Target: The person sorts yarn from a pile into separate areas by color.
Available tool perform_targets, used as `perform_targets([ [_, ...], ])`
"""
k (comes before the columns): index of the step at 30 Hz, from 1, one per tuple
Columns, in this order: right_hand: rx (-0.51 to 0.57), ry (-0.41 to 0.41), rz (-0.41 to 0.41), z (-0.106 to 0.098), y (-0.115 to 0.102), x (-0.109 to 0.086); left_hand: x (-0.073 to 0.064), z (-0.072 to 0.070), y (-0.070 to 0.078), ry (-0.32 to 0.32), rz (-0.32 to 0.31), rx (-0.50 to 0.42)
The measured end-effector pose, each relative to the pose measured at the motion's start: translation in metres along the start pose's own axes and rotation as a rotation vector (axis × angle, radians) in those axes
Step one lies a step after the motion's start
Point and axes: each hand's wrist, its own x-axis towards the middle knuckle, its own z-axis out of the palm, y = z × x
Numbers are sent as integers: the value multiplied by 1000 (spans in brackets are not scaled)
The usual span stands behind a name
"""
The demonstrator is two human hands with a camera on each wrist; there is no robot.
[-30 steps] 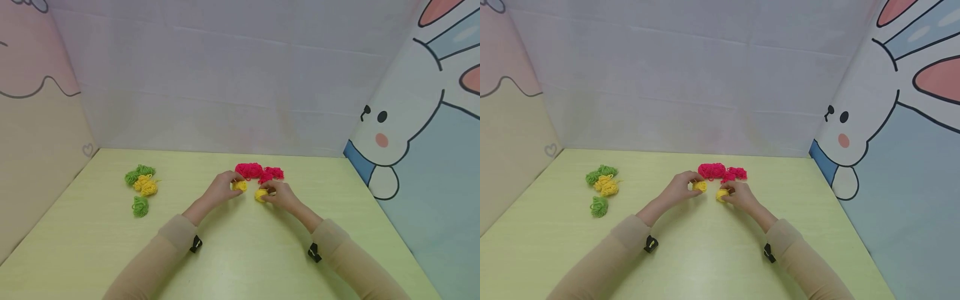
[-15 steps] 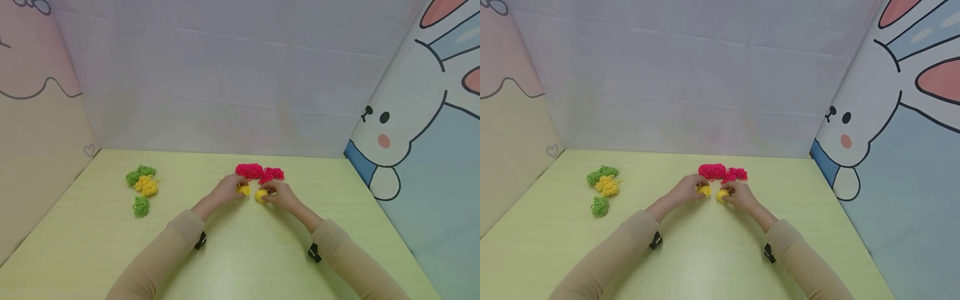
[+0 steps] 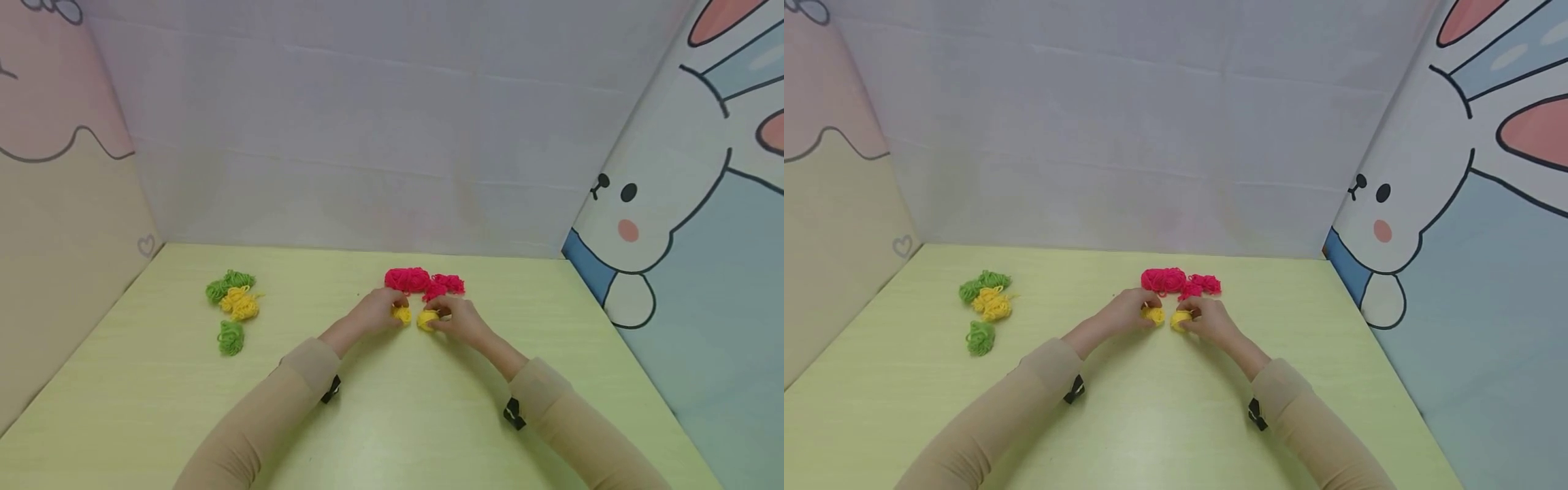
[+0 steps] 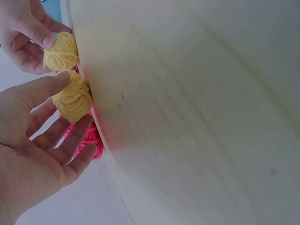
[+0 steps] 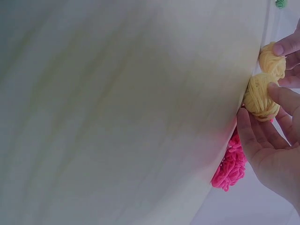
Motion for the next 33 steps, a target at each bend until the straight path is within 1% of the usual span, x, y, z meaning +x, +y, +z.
perform_targets([
  [3, 0, -1, 6, 1, -1, -1, -2, -1, 1, -8, -11, 3],
  [5, 0, 2, 8, 2, -1, -2, -4, -2, 2, -3, -12, 0],
  [12, 4, 3, 6, 1, -3, -2, -15, -18, 8, 9, -14, -54],
  [16, 6, 2, -4, 1, -2, -2, -18, -26, 9, 25, 8, -61],
  [20, 12, 7, -15, 2, -1, -3, -23, -34, 11, 51, 50, -80],
  [23, 16, 5, -6, 3, 0, -3, -26, -38, 13, 75, 66, -81],
  [28, 15, -3, 16, 4, 1, -4, -34, -47, 18, 113, 59, -51],
  [33, 5, 12, -8, 2, -1, -4, -43, -61, 23, 145, 56, -36],
])
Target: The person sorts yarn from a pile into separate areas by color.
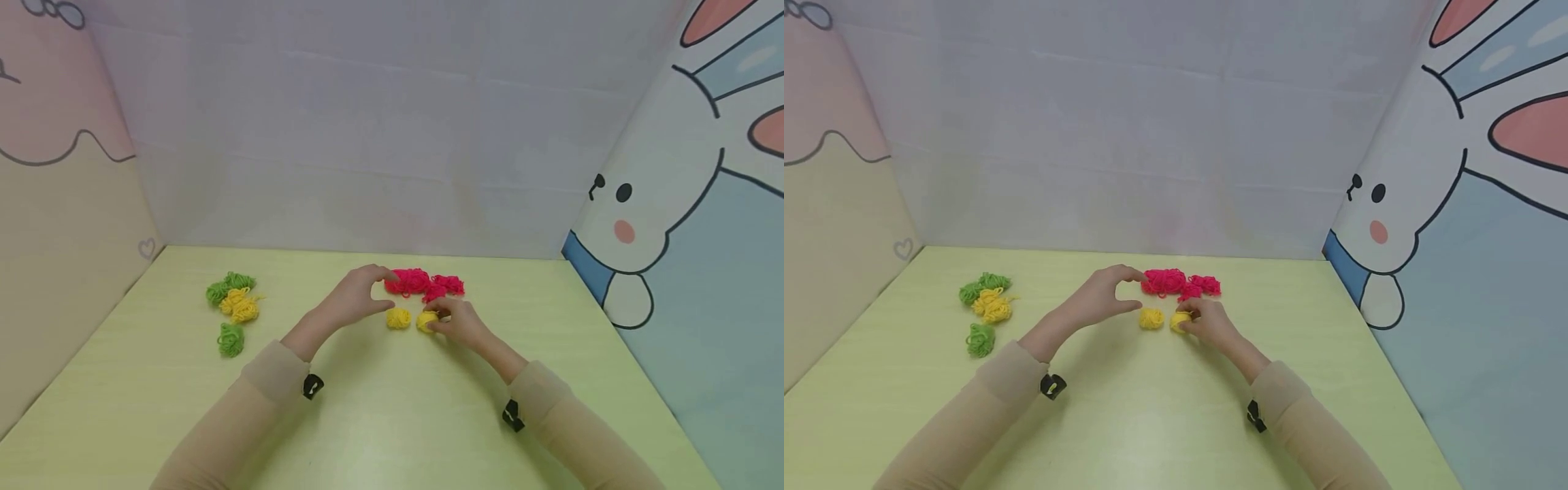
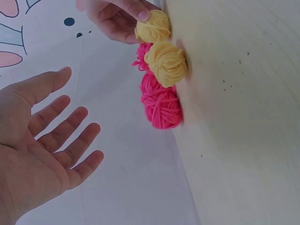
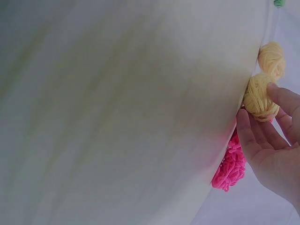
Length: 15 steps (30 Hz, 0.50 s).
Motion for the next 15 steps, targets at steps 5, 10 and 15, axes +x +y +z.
perform_targets([
  [5, -5, 0, 10, -1, -2, 1, -8, -14, 3, 26, 18, 13],
  [10, -13, 3, 14, 0, -2, 1, -16, -25, 5, 69, 36, 12],
  [15, -13, -1, 16, 2, -1, 2, -28, -35, 4, 131, 54, 11],
])
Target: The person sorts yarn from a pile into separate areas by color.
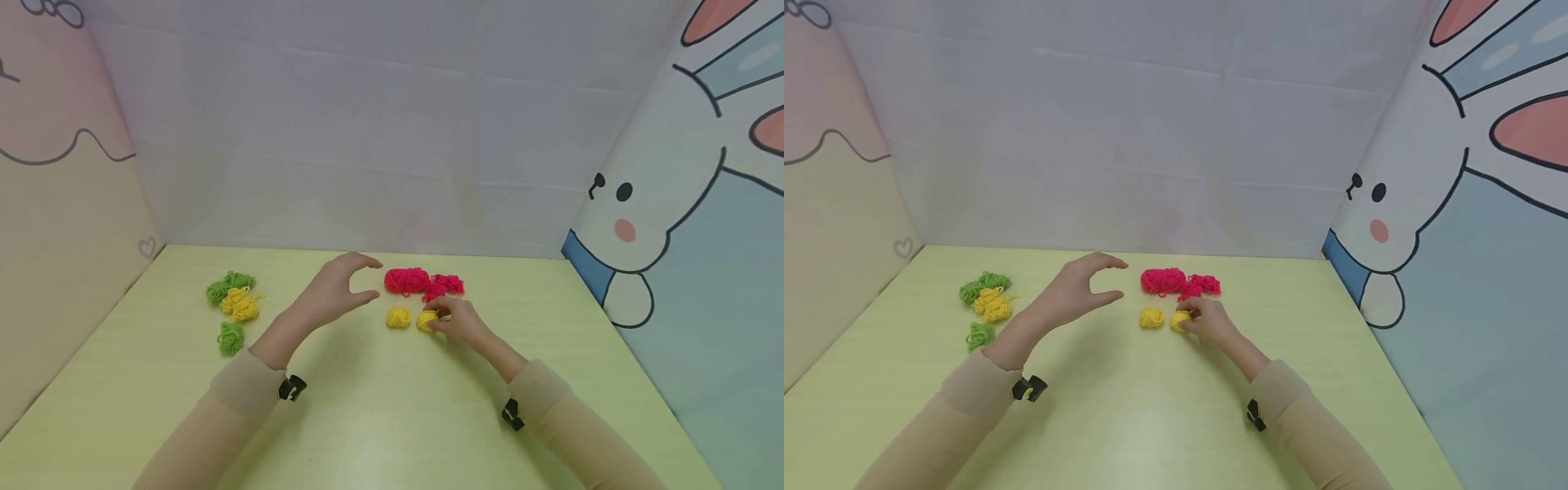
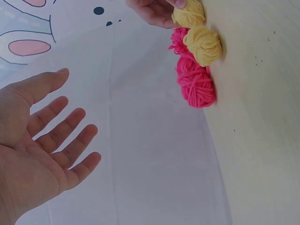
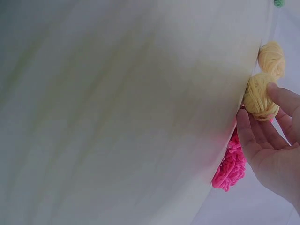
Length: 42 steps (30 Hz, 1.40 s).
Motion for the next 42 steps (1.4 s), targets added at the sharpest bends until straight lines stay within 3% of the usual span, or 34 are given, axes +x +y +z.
perform_targets([
  [14, 9, -2, 6, -1, 0, 1, -26, -33, -7, 155, 85, -21],
  [24, 4, -8, 13, -1, -1, 1, -45, -50, -24, 226, 85, 14],
  [34, -3, -4, 15, 1, 1, 1, -65, -67, -46, 240, 17, -2],
  [42, -3, -2, 11, 1, 0, 0, -75, -75, -73, 204, -102, -20],
])
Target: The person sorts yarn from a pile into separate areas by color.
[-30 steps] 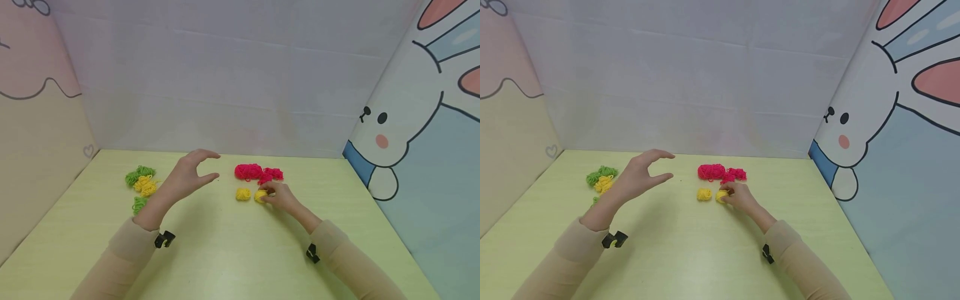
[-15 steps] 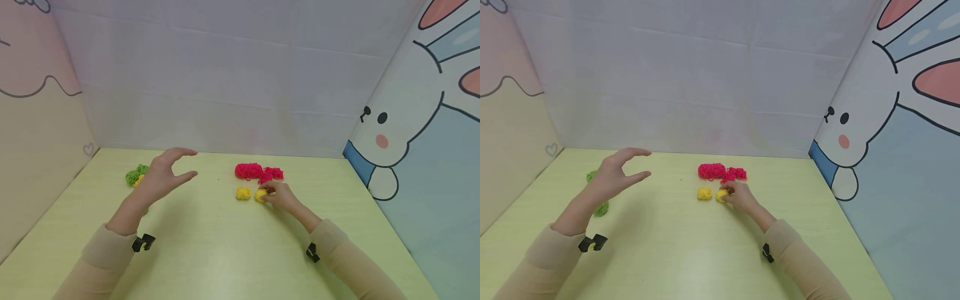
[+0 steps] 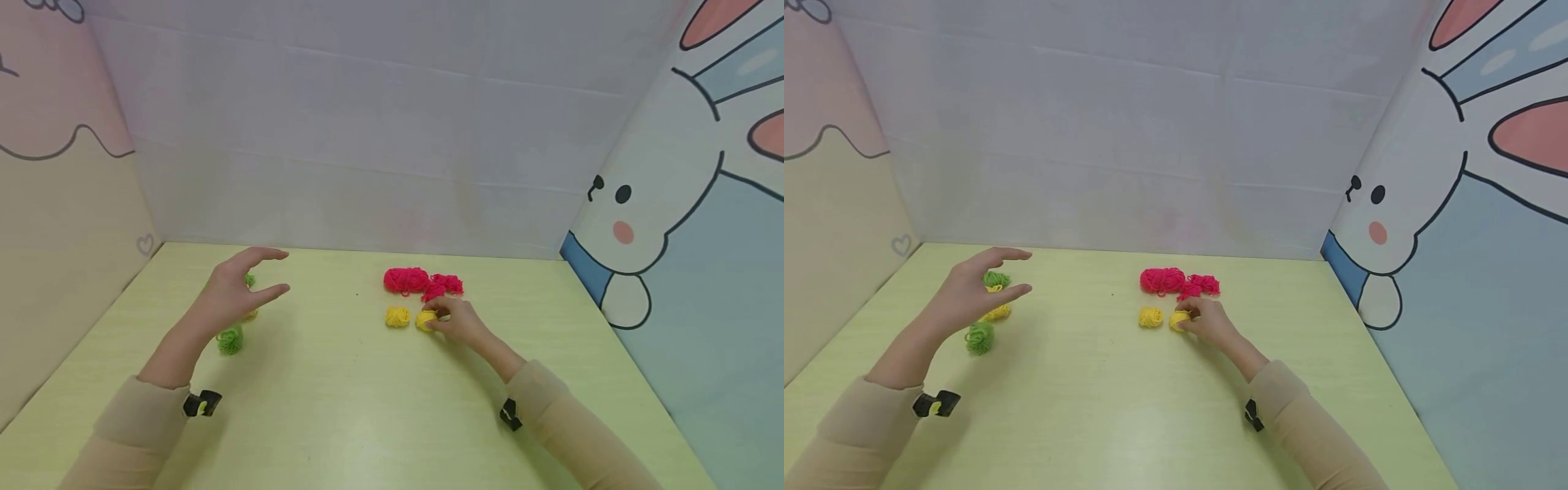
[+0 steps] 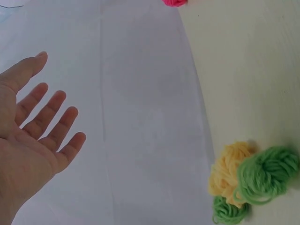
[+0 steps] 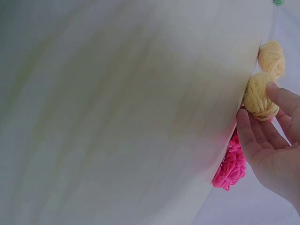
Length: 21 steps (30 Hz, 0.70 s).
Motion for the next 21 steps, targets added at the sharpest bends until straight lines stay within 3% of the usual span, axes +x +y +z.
perform_targets([
  [10, 23, -5, -4, 0, 1, -1, -10, -9, -37, -22, -13, 85],
  [21, 22, 0, -14, 0, 2, -1, -15, -19, -73, -143, -95, 142],
])
